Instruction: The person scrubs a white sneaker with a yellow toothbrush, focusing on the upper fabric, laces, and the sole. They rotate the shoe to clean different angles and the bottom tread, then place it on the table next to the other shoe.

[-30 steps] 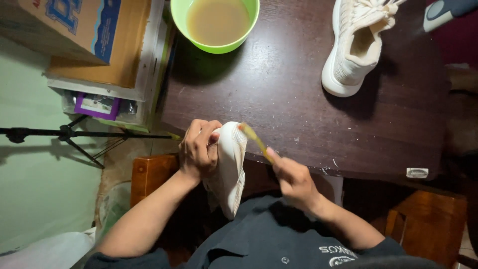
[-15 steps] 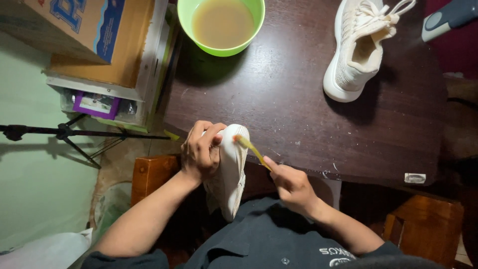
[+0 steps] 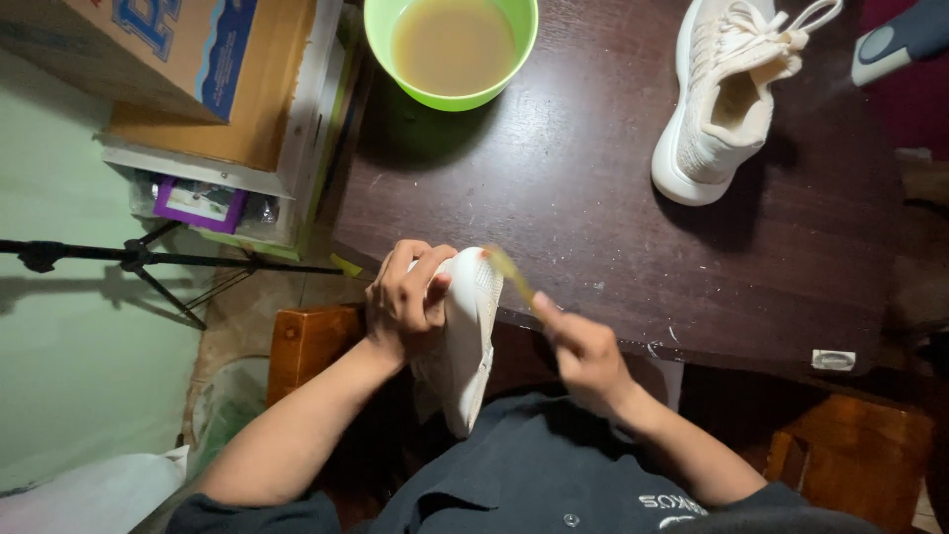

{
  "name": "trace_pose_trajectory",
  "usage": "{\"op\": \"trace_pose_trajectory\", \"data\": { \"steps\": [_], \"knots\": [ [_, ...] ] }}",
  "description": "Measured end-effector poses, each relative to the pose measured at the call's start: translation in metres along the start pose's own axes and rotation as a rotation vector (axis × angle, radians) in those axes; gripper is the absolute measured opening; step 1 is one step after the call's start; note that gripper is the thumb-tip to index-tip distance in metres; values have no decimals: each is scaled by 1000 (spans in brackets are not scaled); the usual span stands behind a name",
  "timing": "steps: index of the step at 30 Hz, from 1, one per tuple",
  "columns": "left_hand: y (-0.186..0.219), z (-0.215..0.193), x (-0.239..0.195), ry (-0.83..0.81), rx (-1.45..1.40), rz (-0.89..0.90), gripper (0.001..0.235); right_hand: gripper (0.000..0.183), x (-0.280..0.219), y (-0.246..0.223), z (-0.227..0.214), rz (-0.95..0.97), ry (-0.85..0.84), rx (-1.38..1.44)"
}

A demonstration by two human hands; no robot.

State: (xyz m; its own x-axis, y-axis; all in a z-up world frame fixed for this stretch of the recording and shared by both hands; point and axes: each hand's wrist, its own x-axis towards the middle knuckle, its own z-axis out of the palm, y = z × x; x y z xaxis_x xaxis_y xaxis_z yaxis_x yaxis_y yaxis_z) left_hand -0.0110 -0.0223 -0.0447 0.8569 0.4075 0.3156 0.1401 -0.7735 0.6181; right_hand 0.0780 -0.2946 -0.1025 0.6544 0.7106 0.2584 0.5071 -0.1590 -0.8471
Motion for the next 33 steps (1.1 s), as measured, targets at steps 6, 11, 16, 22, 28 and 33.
{"op": "trace_pose_trajectory", "data": {
  "steps": [6,11,16,22,28,33],
  "knots": [
    [-9,7,-2,-23,-13,-16,74,54,-13,-6,4,-25,-13,62],
    [-10,9,-1,-15,-20,0,77,56,-25,1,10,19,66,74],
    [-14,12,-2,-15,-23,-14,79,56,-7,-9,12,98,93,57],
    [-13,8,1,-64,-62,-39,81,53,-10,-14,23,65,74,47],
    [-7,3,3,-104,-36,-90,80,72,-22,0,26,2,-35,74],
    [-9,2,2,-130,-70,-121,74,46,-18,-18,24,1,67,69]
  ]
}}
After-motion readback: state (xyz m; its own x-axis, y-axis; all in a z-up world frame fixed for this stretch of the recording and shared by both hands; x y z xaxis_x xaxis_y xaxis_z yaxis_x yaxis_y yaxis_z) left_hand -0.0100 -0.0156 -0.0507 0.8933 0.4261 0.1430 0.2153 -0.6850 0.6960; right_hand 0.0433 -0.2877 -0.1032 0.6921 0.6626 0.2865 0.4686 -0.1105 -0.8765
